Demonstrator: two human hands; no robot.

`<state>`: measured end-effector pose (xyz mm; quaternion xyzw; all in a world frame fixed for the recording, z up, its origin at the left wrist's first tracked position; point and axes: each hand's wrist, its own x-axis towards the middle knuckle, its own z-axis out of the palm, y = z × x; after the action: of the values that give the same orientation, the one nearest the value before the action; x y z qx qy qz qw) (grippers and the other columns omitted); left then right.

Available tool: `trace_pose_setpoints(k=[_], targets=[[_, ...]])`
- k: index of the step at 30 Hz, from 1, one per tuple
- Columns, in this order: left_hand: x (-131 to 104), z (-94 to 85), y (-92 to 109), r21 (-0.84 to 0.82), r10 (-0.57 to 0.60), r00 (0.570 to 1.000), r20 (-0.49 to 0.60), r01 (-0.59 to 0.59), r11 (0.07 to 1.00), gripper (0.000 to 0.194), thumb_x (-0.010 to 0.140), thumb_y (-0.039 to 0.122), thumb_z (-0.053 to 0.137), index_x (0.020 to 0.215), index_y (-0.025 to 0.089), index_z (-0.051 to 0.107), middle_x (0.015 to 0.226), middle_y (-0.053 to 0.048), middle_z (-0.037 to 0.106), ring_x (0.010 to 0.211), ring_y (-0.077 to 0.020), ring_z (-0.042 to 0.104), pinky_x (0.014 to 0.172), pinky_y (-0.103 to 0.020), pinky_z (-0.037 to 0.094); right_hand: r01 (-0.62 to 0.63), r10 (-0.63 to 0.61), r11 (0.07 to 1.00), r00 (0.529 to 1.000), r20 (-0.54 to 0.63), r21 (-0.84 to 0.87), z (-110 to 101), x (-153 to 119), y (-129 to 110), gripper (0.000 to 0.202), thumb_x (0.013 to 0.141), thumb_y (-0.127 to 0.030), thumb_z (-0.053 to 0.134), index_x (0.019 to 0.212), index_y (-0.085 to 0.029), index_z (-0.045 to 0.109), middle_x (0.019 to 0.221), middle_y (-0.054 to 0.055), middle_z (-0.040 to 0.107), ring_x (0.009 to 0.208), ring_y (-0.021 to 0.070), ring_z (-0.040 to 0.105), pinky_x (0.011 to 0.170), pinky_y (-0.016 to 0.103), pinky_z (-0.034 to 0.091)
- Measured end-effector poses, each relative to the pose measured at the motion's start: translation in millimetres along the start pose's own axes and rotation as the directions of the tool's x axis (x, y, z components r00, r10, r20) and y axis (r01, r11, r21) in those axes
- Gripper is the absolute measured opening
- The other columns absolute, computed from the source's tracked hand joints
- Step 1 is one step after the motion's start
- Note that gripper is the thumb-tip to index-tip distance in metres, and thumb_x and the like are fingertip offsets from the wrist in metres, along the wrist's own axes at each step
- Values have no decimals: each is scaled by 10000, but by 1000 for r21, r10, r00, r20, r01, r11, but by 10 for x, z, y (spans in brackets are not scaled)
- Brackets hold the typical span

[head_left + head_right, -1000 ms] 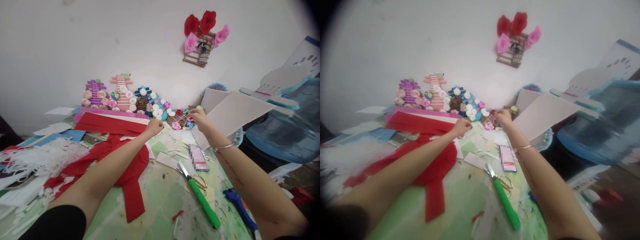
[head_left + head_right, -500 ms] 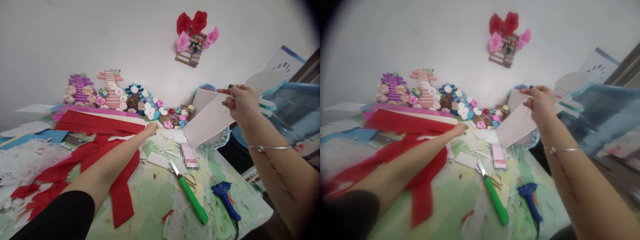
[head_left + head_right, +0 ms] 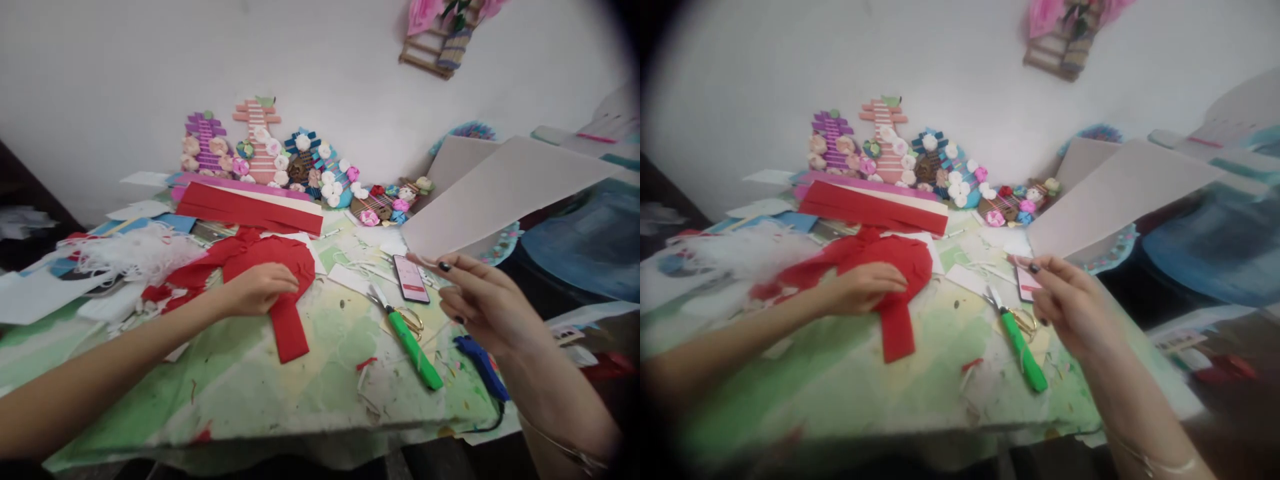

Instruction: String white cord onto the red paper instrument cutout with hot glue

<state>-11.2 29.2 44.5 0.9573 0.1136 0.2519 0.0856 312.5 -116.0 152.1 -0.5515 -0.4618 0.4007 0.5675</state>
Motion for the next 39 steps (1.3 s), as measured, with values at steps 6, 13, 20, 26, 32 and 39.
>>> trace_pose_setpoints(k=[6,13,20,26,32,39], targets=[[-541,192,524,14,-29,994,104,28,1000,408,777,63,462,1121,187,643,1089,-106,672,1103,-234,563,946,-397,479,-122,105,990,973,207,72,549,-119,123,206,710,-327,703,787,-222,543,1176,45,640,324,-16,238,308,208,338],[-574,476,706,72,-147,982,114,139,988,432,881,293,511,1291,157,531,1314,-138,547,1243,-261,483,1050,-413,379,-288,328,945,835,442,-157,1023,-548,809,253,777,-401,606,757,-196,459,1212,77,598,330,-9,356,269,190,401],[-588,635,794,124,-250,920,302,223,967,661,882,499,479,1415,125,366,1487,-157,309,1405,-272,225,1149,-430,146,-335,407,912,814,415,-236,996,-1059,1299,212,781,-358,581,731,-191,459,1072,70,628,400,55,516,266,174,376],[-649,579,881,76,-198,933,302,184,980,641,889,503,466,1405,132,382,1485,-139,324,1394,-264,256,1151,-412,151,-122,228,925,936,267,-361,1050,-1247,1404,113,813,-296,529,742,-213,500,776,9,639,357,74,443,302,203,305],[-510,578,820,12,-292,948,125,293,956,348,903,213,458,1231,152,560,1263,-119,576,1169,-220,516,1016,-360,376,44,17,907,990,143,-418,1051,-1278,1600,90,818,-263,525,740,-219,530,679,14,608,594,171,571,522,261,405],[-225,661,617,-291,-273,959,81,284,913,126,788,102,623,876,155,697,1009,-69,670,957,-170,578,902,-291,418,106,-71,906,992,100,-411,1074,-1444,1678,103,832,-269,508,810,-184,561,735,29,615,606,152,554,570,254,406]])
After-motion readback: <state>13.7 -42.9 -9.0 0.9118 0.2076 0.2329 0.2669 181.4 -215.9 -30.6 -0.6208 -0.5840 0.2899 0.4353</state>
